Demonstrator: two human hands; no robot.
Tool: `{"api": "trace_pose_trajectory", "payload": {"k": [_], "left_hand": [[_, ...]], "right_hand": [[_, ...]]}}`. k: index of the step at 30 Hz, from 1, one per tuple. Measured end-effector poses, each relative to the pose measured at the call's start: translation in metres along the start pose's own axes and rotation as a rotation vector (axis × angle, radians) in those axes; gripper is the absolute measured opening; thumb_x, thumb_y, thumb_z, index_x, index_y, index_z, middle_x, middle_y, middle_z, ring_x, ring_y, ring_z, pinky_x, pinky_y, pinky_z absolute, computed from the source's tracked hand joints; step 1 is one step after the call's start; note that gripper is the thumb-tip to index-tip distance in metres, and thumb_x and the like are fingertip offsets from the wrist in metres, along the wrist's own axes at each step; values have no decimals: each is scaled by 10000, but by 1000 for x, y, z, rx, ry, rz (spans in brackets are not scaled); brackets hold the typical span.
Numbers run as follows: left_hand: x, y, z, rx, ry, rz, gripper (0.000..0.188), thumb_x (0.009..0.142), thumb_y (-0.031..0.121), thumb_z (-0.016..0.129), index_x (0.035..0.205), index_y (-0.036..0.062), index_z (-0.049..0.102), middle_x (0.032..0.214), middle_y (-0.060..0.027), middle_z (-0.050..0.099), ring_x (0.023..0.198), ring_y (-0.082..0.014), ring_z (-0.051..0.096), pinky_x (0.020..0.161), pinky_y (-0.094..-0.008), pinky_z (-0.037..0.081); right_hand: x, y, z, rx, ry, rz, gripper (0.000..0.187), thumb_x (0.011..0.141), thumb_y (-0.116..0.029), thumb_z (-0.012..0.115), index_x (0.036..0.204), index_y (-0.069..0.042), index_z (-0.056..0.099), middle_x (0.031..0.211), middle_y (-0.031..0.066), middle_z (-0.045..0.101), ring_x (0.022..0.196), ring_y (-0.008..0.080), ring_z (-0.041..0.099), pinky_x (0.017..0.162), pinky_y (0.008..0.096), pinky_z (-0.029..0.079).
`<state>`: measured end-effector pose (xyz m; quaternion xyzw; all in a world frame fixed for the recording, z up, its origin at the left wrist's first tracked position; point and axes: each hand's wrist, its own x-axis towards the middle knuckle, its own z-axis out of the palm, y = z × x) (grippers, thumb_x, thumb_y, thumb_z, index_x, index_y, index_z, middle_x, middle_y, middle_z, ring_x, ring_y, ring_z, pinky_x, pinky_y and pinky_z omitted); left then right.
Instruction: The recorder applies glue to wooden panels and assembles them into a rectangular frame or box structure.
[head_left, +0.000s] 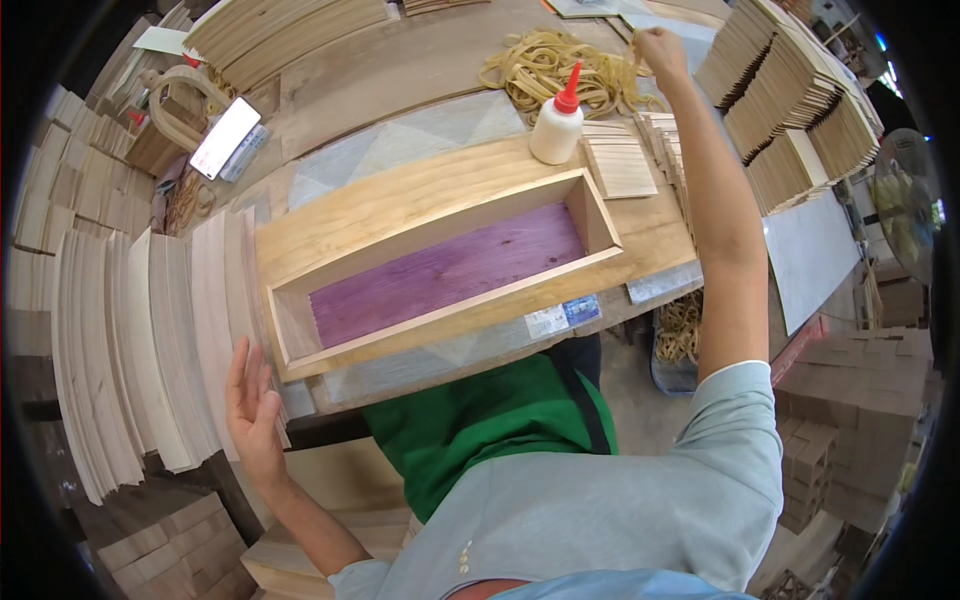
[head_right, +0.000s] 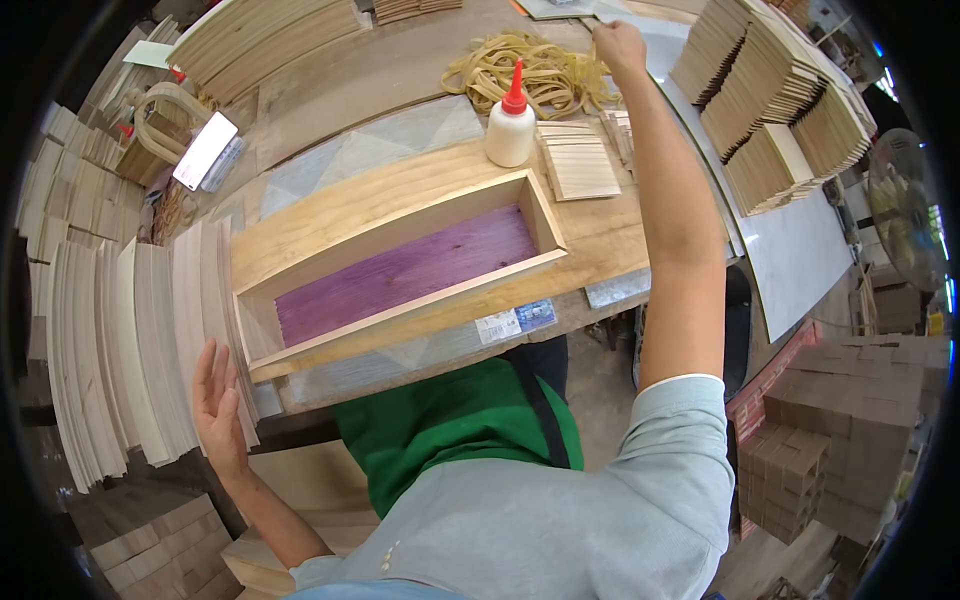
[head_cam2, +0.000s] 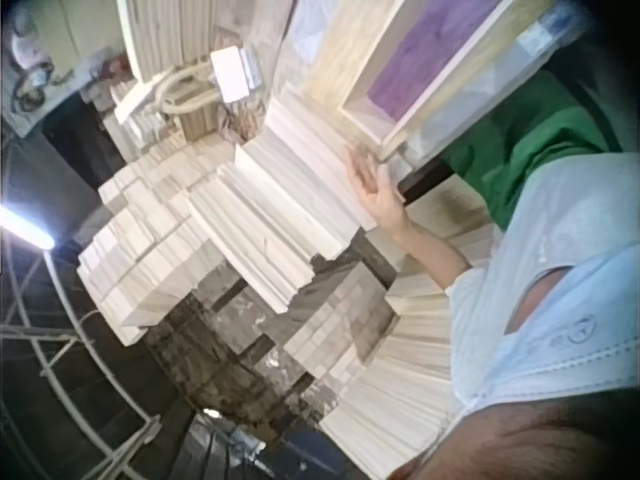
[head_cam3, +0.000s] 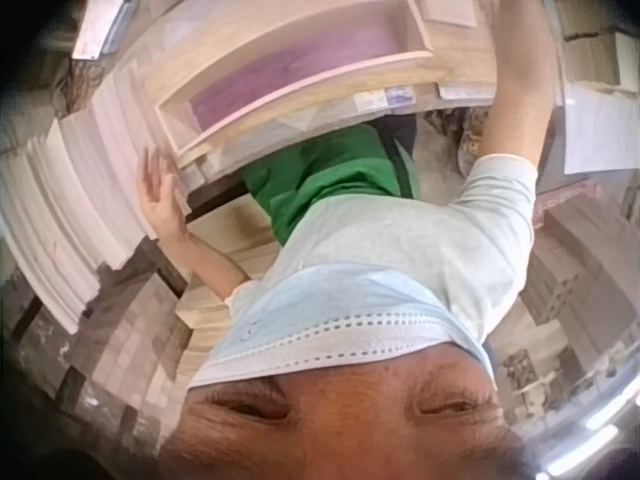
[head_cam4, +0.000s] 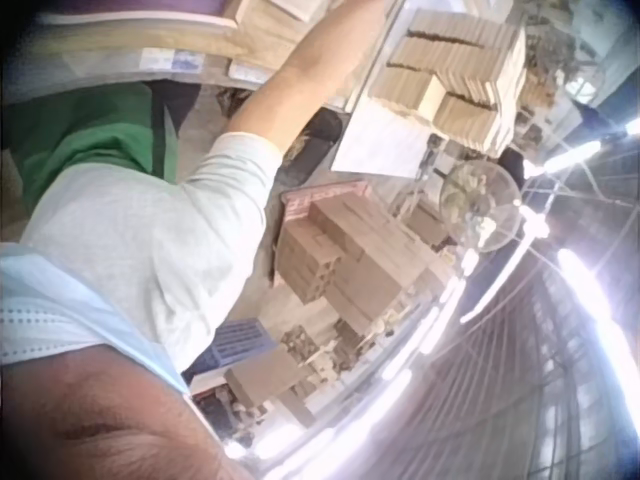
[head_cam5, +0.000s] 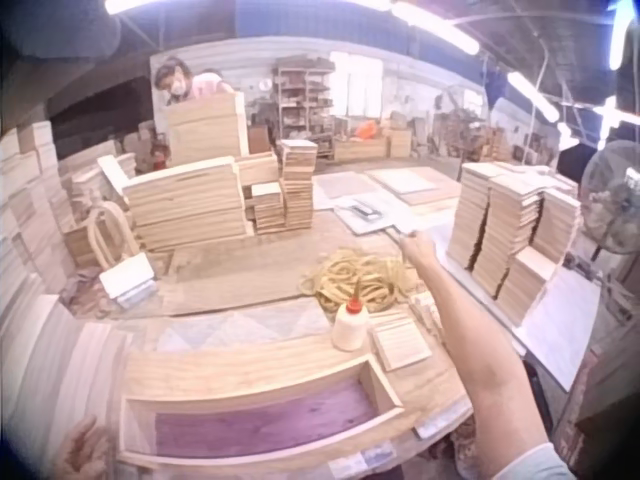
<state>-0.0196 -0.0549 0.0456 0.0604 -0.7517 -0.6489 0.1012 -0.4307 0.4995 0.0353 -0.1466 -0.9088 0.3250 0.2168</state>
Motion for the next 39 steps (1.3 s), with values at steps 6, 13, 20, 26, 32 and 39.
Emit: {"api": "trace_pose_trajectory", "payload": {"k": [6,13,20,26,32,39], "left_hand": [[2,5,16,-74,100,73,459,866,-32,526,1321,-42,460,1391,-183,452,1303,-275,433,1113,-420,302],[29,61,123,20,-193,359,449,823,14,644,1254,-29,526,1280,-161,533,1193,-244,523,1043,-368,388],[49,77,166,-45,-452,103,435,824,76,667,1228,8,522,968,-101,653,887,-188,627,818,-331,505],[26,6,57,-463,-248,-48,354,816,-14,575,1159,-13,488,635,-7,507,509,-59,461,527,-221,425],[37,-7,-11,92,-81,-236,567,825,51,645,1345,-12,427,539,69,377,439,-34,336,437,-202,339],[70,-11,-21,109,-223,-274,572,897,184,596,1400,11,386,513,74,357,406,-38,324,442,-228,379]], "right_hand": [[-22,-40,-63,692,-112,-80,214,871,-81,538,1042,42,576,789,85,649,670,147,618,635,268,497],[-211,-133,-150,685,-602,-219,168,903,-115,551,1036,-49,629,732,6,612,488,27,490,438,166,368],[-299,-151,-135,823,-1126,-38,180,899,-126,611,1041,-17,626,755,-16,601,520,21,470,457,176,392],[-275,-64,-113,277,-892,-297,245,857,-76,626,1100,-48,644,686,-66,496,605,19,427,534,172,328],[-257,-26,-100,258,-781,-20,498,923,-159,554,1403,-99,437,616,-82,346,486,15,305,409,201,248],[-240,-22,-66,346,-925,66,511,990,-255,495,1453,-99,346,626,-94,317,439,-5,254,377,185,195]]}}
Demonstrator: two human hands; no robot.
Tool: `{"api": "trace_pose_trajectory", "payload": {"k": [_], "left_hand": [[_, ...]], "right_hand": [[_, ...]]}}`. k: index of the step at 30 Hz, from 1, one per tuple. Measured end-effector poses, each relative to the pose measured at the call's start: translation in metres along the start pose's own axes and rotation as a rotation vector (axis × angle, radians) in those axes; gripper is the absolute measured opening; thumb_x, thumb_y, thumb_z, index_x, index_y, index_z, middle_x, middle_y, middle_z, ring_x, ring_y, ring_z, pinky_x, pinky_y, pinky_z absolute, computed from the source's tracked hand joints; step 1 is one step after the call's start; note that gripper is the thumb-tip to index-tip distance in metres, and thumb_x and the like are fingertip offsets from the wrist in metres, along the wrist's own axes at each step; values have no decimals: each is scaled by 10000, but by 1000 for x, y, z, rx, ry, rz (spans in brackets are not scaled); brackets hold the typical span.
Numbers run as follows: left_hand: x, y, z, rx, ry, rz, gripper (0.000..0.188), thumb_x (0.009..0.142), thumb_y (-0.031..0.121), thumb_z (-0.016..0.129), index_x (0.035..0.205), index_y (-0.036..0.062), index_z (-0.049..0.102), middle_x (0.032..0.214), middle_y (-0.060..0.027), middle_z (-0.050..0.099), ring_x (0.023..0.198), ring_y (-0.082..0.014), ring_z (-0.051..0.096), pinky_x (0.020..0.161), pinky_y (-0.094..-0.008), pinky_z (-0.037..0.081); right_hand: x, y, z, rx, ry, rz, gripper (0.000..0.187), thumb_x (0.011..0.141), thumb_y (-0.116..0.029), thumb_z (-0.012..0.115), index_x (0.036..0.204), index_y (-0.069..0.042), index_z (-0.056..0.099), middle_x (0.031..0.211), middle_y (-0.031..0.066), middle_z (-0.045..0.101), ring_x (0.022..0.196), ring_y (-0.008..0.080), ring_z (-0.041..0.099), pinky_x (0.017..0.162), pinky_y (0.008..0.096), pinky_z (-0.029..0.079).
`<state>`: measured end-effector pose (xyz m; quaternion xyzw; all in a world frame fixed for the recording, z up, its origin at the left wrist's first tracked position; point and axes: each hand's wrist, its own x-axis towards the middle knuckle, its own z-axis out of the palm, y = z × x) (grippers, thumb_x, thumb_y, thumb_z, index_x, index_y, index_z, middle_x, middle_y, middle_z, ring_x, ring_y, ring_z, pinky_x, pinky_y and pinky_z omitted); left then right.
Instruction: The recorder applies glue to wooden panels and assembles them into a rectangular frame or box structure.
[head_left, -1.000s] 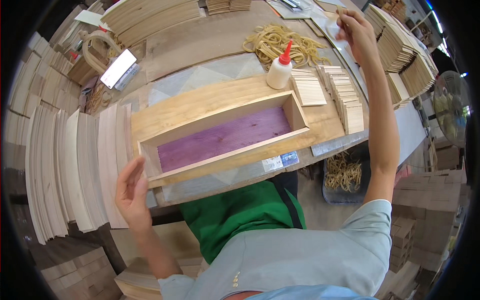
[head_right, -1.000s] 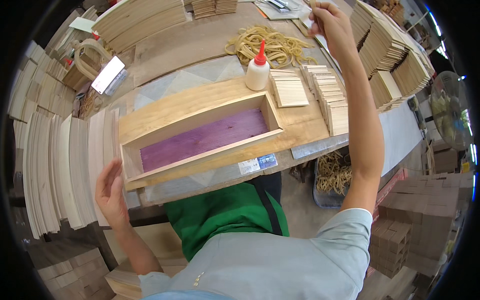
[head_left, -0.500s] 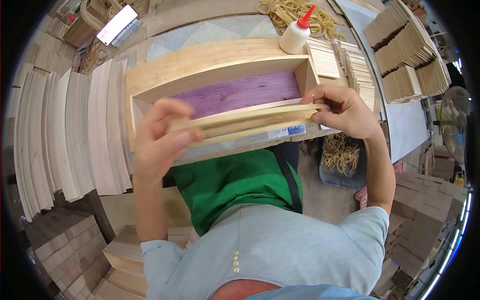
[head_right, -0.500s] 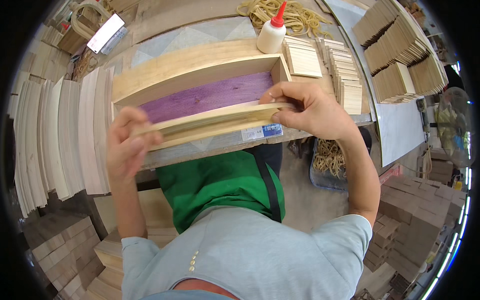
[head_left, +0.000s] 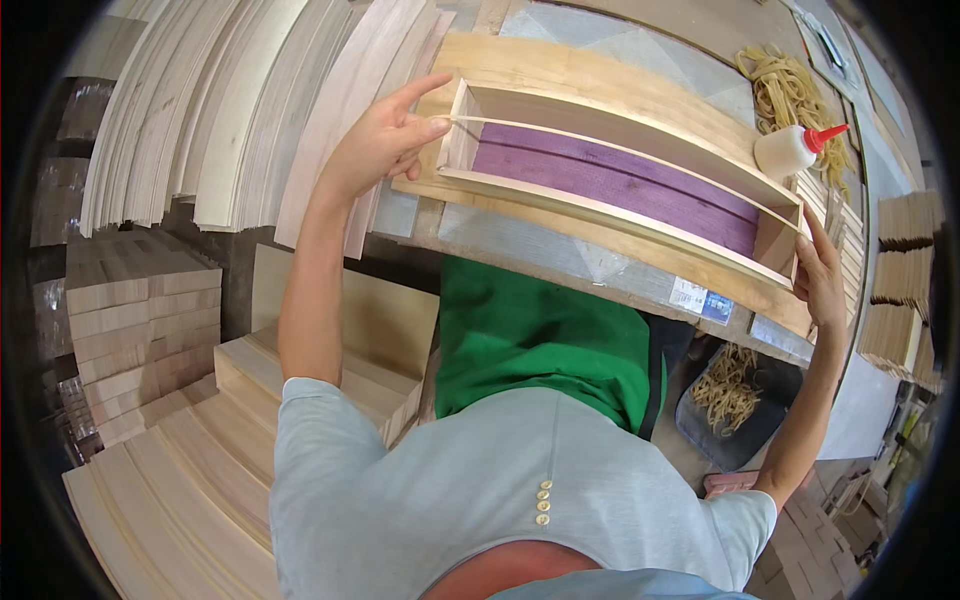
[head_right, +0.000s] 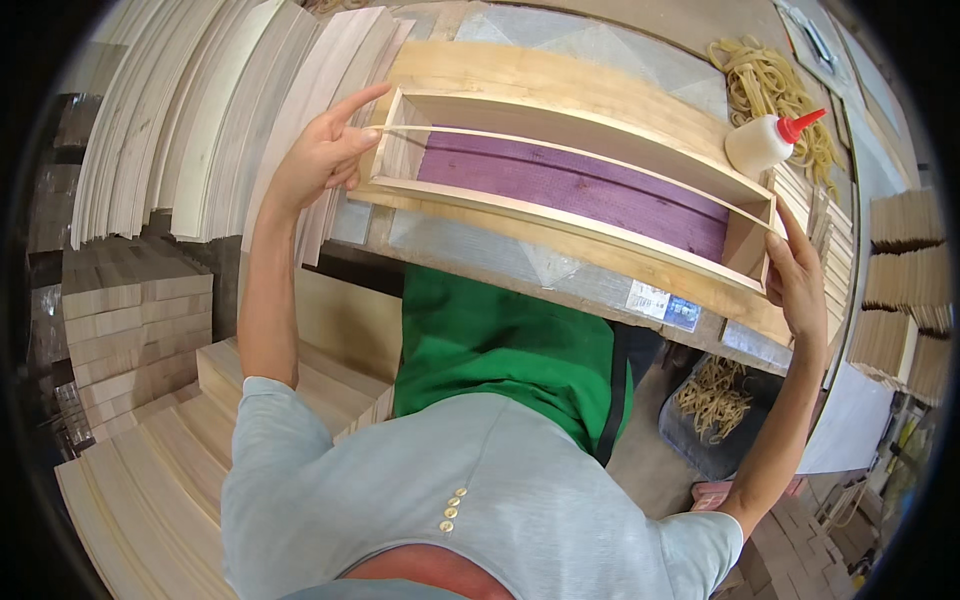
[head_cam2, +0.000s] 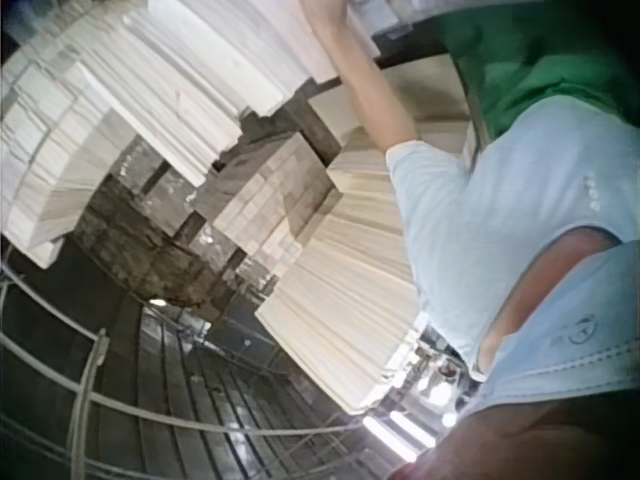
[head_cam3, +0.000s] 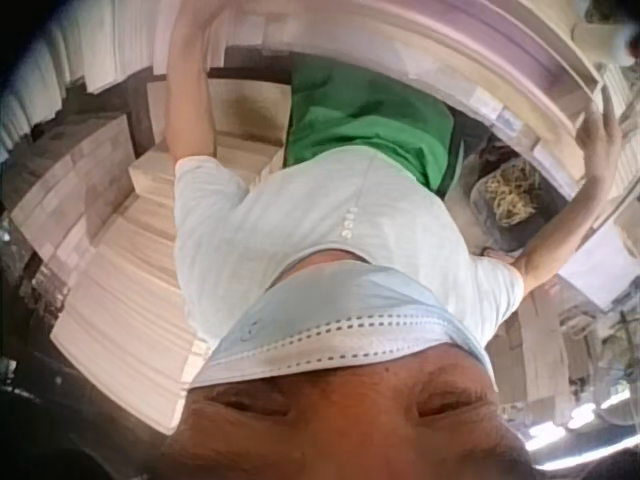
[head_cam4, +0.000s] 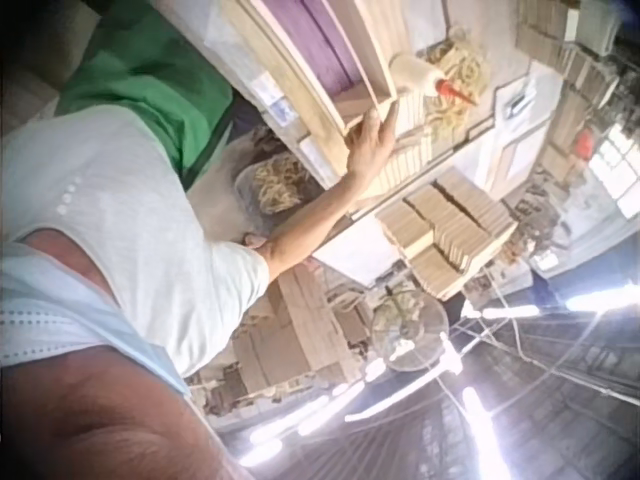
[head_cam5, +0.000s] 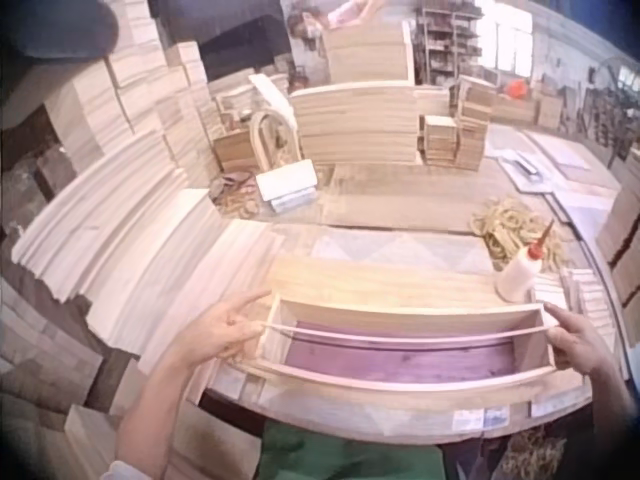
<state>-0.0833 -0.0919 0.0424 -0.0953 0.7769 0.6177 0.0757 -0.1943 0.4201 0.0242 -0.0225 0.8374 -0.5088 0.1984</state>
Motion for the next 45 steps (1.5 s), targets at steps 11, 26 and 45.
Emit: {"api": "trace_pose_trajectory", "payload": {"k": [11,26,45], "left_hand": [[47,-9,6,-256,127,-136,258,916,168,577,1096,-14,602,514,67,389,359,-43,332,371,-227,340],[60,-33,5,520,236,291,288,972,208,504,1139,-7,598,943,-70,629,877,-148,592,771,-262,472],[32,-12,49,93,281,73,381,975,237,486,1291,28,533,1223,-88,577,1169,-154,463,1038,-285,289]], "right_hand": [[38,2,-6,421,27,96,193,971,-191,517,1059,-37,595,580,-67,427,395,14,297,337,187,223],[39,14,-19,202,-82,-12,331,980,-224,511,1244,-41,593,969,27,652,811,77,575,696,248,511],[66,-70,-29,-231,-332,352,319,892,-157,610,1141,43,598,911,100,626,733,136,644,448,292,589]]}}
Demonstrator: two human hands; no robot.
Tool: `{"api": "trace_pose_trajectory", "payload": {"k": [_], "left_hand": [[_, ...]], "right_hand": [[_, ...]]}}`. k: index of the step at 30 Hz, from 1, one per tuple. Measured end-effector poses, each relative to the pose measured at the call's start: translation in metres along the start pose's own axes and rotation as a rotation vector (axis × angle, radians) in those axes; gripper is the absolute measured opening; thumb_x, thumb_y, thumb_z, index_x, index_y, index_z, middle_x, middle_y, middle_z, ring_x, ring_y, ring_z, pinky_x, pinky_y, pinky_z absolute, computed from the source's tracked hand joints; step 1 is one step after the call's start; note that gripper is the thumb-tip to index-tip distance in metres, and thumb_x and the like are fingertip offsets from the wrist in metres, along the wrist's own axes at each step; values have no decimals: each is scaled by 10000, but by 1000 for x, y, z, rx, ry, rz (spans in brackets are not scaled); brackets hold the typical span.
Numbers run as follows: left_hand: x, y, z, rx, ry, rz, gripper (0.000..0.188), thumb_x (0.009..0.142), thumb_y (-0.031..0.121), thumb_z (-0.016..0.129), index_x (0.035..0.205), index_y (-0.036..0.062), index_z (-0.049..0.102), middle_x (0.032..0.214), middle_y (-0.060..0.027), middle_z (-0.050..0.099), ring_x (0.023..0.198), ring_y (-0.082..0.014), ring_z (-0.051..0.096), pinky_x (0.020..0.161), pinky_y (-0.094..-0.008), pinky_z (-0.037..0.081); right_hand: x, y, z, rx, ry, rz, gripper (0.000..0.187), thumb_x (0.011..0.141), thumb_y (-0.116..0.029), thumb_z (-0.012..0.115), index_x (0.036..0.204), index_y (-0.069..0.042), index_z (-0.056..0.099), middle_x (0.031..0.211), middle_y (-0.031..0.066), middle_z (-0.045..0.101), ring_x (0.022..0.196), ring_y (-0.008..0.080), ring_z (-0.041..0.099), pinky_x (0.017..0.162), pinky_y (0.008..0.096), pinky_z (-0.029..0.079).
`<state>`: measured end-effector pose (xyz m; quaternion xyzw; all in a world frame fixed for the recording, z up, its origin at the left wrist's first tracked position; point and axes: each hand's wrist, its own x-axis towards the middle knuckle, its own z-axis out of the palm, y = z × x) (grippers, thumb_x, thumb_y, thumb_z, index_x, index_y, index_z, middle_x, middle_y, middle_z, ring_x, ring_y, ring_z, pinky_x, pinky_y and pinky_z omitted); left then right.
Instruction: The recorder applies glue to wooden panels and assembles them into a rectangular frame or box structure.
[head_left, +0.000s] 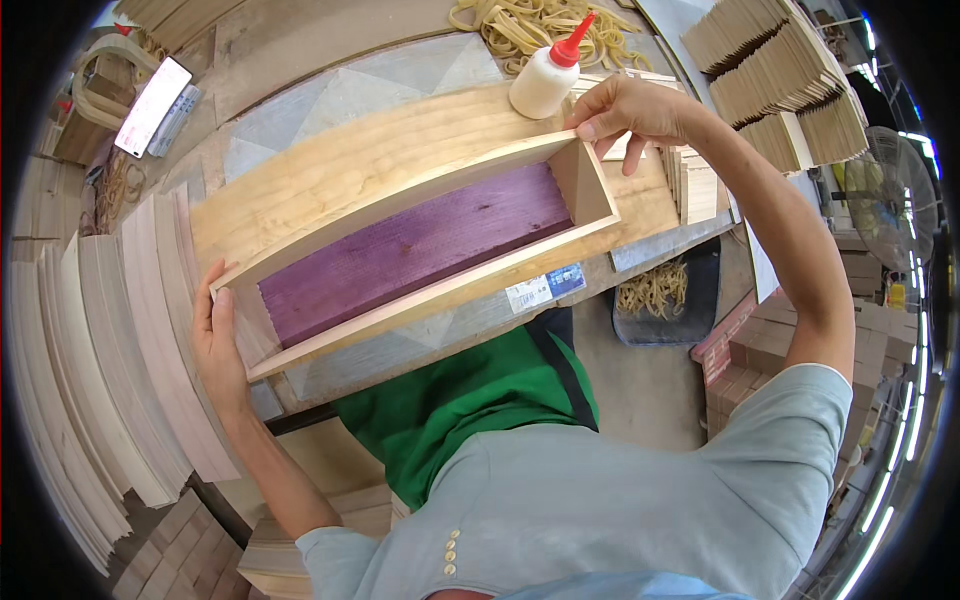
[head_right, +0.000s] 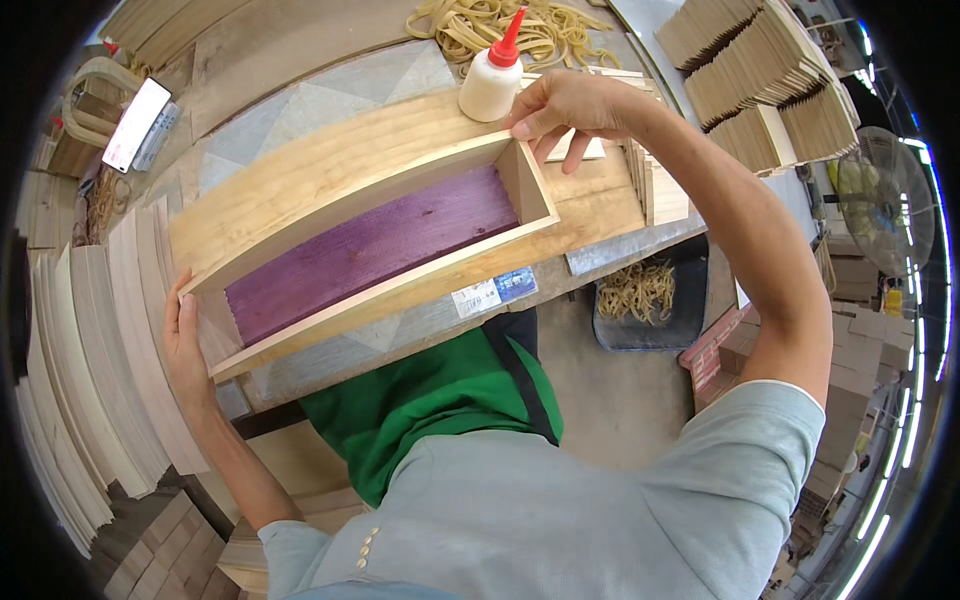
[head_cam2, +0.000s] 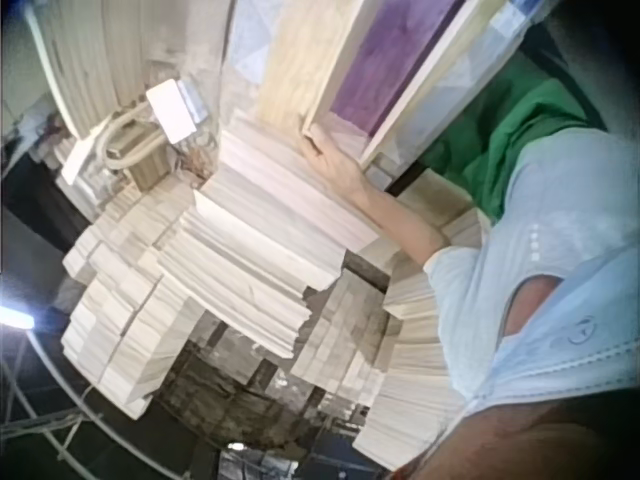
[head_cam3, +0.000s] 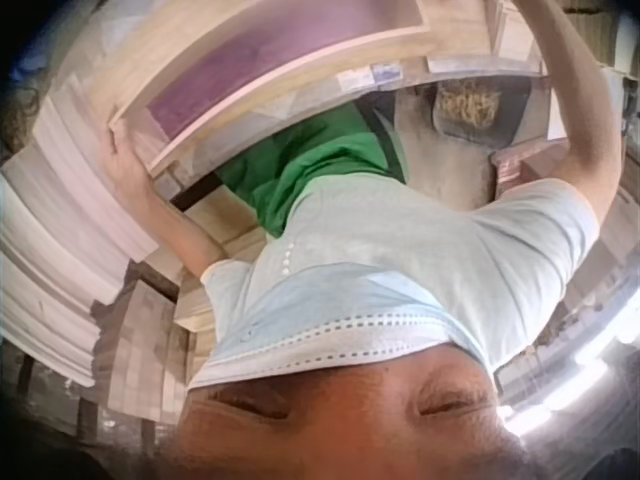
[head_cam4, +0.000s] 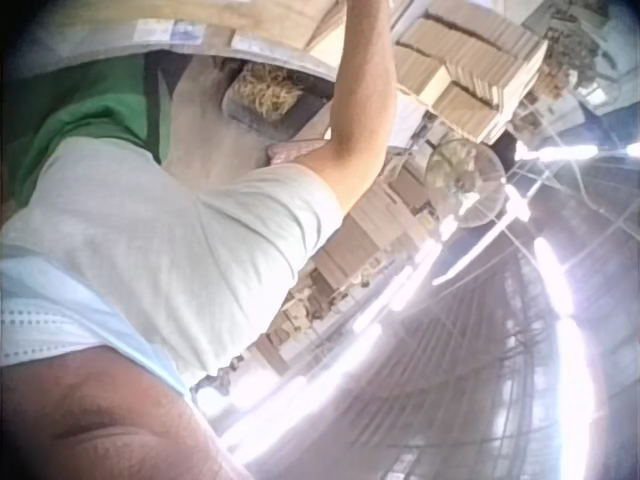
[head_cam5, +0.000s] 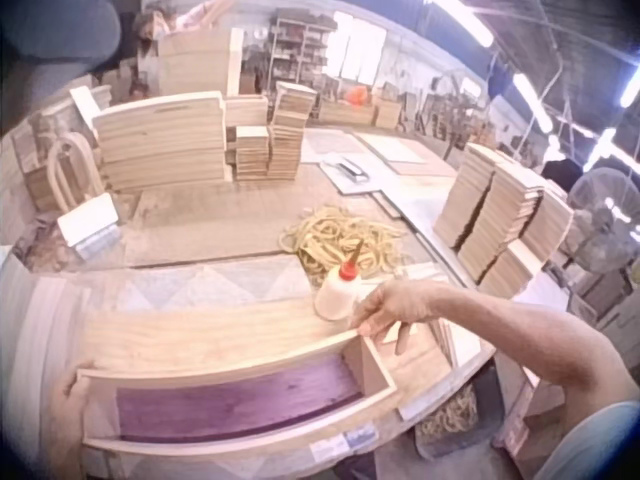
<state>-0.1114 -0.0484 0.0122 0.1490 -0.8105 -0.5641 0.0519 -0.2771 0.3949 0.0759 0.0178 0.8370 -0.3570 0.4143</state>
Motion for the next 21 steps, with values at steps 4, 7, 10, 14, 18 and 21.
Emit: {"api": "trace_pose_trajectory", "payload": {"k": [4,7,10,14,18,21], "left_hand": [[3,-7,-8,-13,-1,7,380,979,232,480,1297,28,529,1233,-95,581,1207,-161,447,1062,-296,273],[2,-3,3,-53,-8,-18,413,987,259,466,1330,31,503,1329,-110,505,1296,-190,377,1107,-322,216],[-3,-6,-7,-72,-4,-12,423,996,256,450,1358,39,472,1390,-117,458,1338,-197,339,1122,-330,199],[-16,-6,-18,-102,-165,53,740,855,382,642,1442,55,332,1466,-128,356,1377,-244,290,1132,-368,204],[-16,27,-22,685,-318,424,1149,570,400,844,1480,61,229,1499,-146,280,1390,-303,257,1138,-423,215],[-2,41,-18,739,-488,409,1111,549,313,838,1469,79,260,1475,-144,289,1374,-319,271,1140,-436,225]], "right_hand": [[-6,16,4,-31,111,-47,419,910,-243,592,1230,23,543,943,96,584,836,162,619,525,311,606],[-8,39,5,-21,105,-63,420,940,-281,550,1258,-7,540,954,96,583,893,169,606,592,318,604],[-3,52,12,345,14,-162,505,940,-375,548,1298,-20,520,1038,119,623,878,177,627,685,316,591],[-28,37,30,135,201,-251,720,861,-486,623,1399,-57,410,1299,152,509,1093,239,572,879,369,536],[-51,28,56,-651,344,-633,964,677,-383,781,1466,-122,294,1420,150,359,1331,309,346,1084,439,347],[-42,15,69,-859,349,-702,1034,600,-275,819,1464,-113,274,1423,168,331,1319,341,331,1110,434,313]]}}
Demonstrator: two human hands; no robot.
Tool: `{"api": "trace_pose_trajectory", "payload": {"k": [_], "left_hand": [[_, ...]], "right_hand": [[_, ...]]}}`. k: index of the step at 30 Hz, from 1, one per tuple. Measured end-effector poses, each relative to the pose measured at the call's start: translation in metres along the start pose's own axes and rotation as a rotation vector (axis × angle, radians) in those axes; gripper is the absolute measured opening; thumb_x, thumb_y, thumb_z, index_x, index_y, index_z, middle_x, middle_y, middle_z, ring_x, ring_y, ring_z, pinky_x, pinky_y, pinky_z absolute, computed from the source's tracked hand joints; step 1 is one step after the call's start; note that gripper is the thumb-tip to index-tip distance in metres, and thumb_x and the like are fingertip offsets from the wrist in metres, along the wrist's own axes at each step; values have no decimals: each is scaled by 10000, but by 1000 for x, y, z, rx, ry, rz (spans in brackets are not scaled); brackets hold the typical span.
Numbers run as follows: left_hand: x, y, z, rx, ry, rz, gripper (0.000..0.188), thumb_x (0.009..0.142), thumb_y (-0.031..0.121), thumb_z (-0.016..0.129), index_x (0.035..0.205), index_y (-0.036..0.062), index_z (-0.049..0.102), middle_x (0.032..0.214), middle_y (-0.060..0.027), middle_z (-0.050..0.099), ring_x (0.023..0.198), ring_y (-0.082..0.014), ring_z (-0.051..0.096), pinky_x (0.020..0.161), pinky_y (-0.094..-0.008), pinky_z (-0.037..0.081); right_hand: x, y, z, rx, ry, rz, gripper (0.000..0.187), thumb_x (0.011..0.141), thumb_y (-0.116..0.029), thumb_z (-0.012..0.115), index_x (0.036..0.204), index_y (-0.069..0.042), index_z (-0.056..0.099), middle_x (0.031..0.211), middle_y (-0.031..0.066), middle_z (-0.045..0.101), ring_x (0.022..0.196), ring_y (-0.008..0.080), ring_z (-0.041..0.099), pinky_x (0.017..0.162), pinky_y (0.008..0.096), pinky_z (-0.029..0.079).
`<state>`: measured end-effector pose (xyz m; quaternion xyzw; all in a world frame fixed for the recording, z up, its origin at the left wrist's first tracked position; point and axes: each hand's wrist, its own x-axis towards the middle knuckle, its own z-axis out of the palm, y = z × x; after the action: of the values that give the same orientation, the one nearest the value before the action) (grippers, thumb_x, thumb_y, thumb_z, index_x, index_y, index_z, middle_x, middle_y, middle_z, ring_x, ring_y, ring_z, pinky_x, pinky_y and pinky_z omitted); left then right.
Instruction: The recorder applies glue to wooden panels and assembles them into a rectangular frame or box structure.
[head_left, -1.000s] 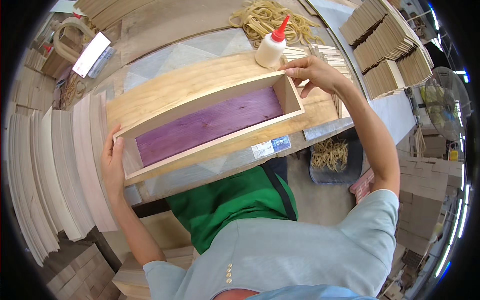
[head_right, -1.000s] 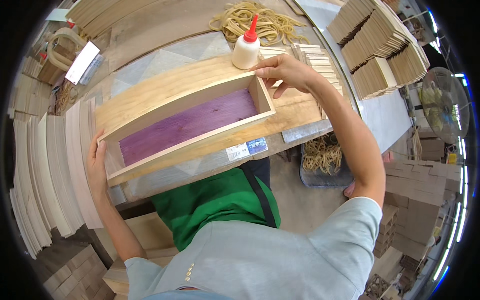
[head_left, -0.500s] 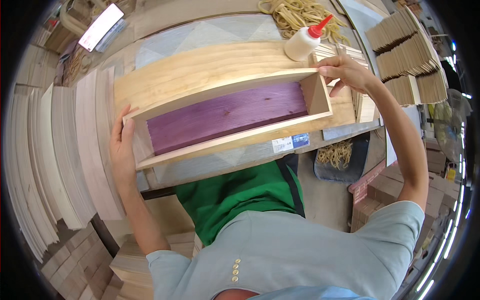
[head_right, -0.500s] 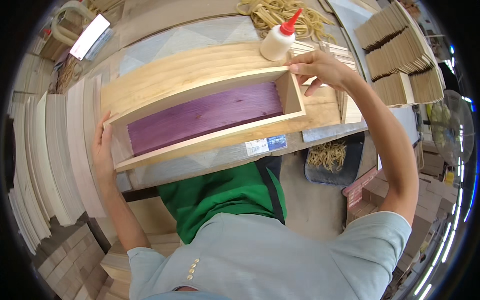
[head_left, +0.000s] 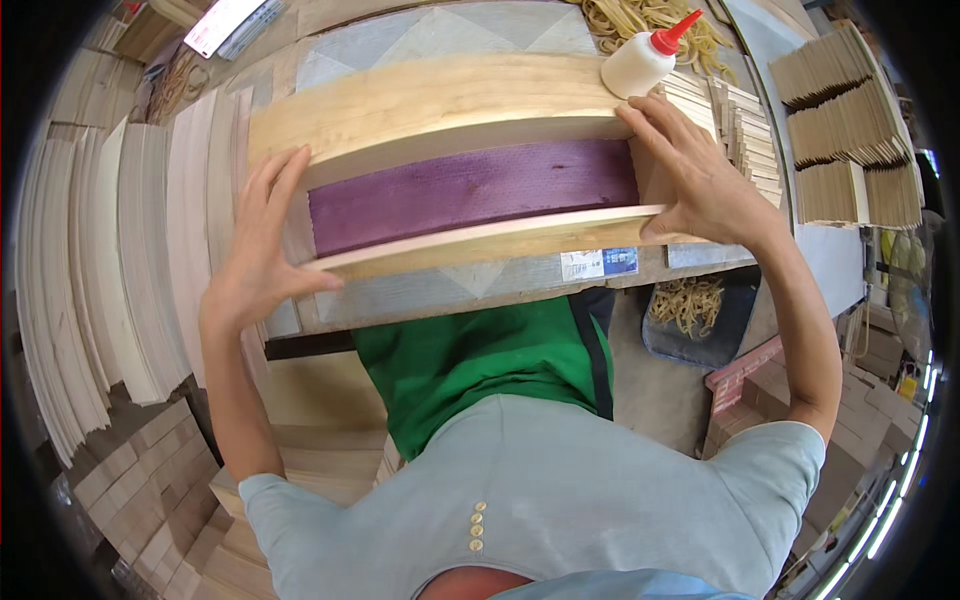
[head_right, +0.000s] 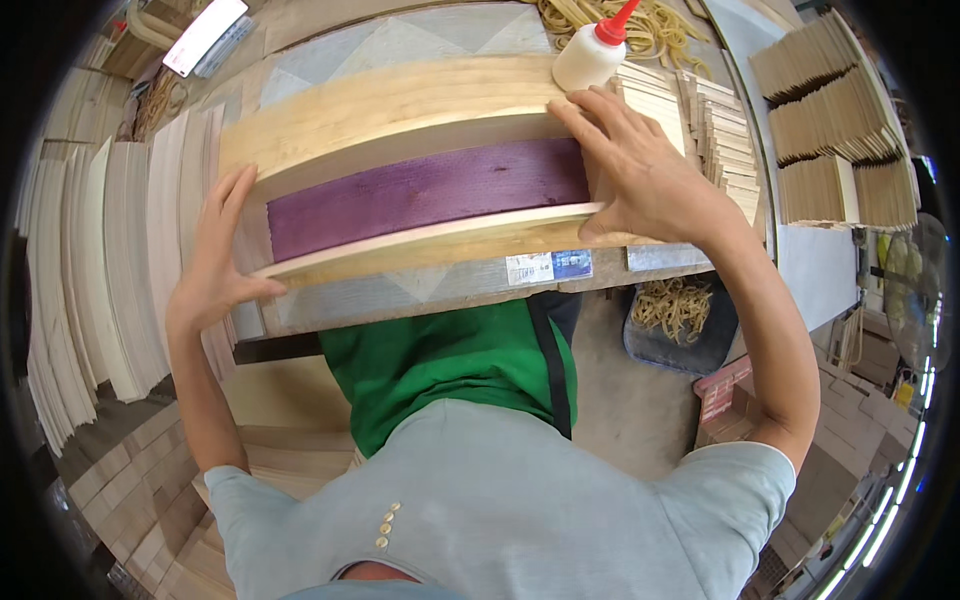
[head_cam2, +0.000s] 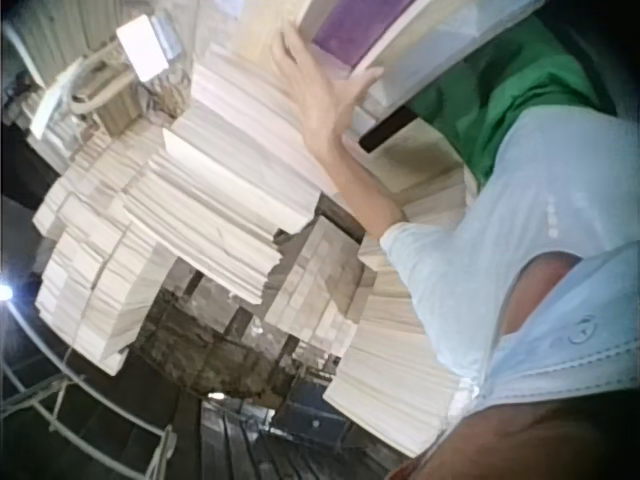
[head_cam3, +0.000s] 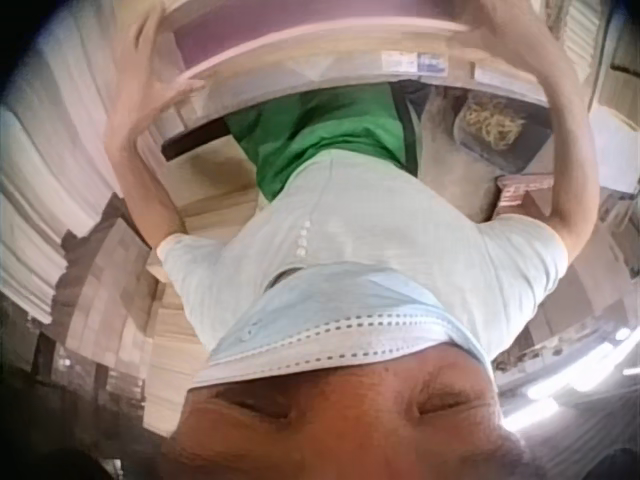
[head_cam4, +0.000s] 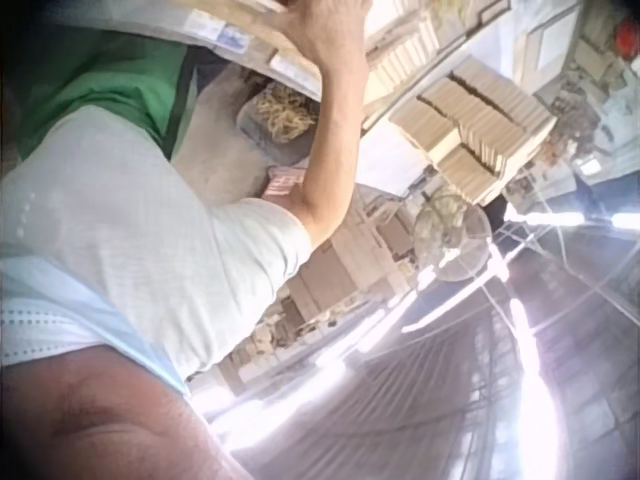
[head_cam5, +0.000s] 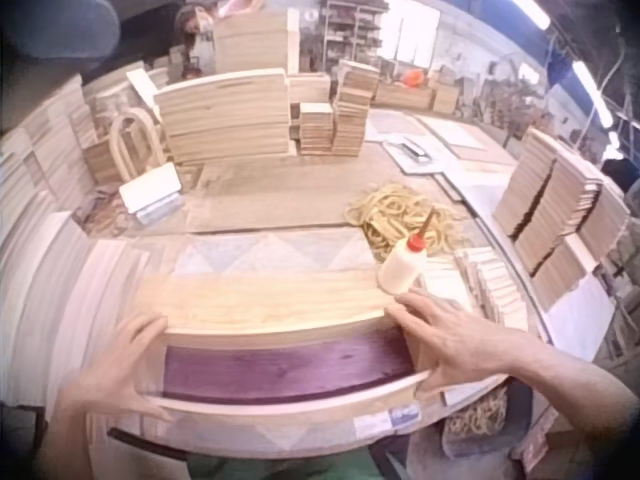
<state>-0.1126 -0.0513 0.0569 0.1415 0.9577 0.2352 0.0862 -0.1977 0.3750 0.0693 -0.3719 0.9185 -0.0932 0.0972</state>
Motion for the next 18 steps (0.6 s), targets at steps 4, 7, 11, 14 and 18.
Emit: {"api": "trace_pose_trajectory", "payload": {"k": [4,7,11,14,18], "left_hand": [[5,9,-14,-68,-61,-120,1058,548,212,814,1461,107,290,1436,-131,328,1350,-319,300,1135,-421,243],[-1,13,-21,-62,31,-104,1054,509,102,782,1454,130,315,1426,-129,330,1341,-310,312,1132,-407,255],[6,4,-5,-85,9,-51,1078,478,79,795,1448,144,327,1396,-128,339,1318,-322,331,1111,-407,290],[5,12,-12,-156,-6,-104,1082,474,86,791,1449,149,327,1382,-127,338,1319,-323,325,1114,-413,288],[7,0,3,-168,-39,-91,1090,466,73,771,1455,154,319,1394,-120,327,1351,-304,292,1144,-417,244]], "right_hand": [[3,-7,4,75,52,18,1009,546,-116,773,1440,-85,306,1372,169,363,1268,365,373,1086,404,354],[-8,-14,-7,36,110,41,1009,534,-101,758,1442,-104,317,1372,163,365,1271,362,370,1085,405,357],[-4,-10,18,117,112,102,1016,523,-72,747,1444,-112,322,1379,161,362,1276,365,363,1092,422,346],[-8,-14,-1,67,137,59,1008,534,-85,746,1446,-120,318,1370,149,359,1274,356,359,1083,424,364],[-6,-15,13,124,48,93,1057,517,-101,782,1457,-139,301,1368,153,371,1278,357,355,1116,436,320]]}}
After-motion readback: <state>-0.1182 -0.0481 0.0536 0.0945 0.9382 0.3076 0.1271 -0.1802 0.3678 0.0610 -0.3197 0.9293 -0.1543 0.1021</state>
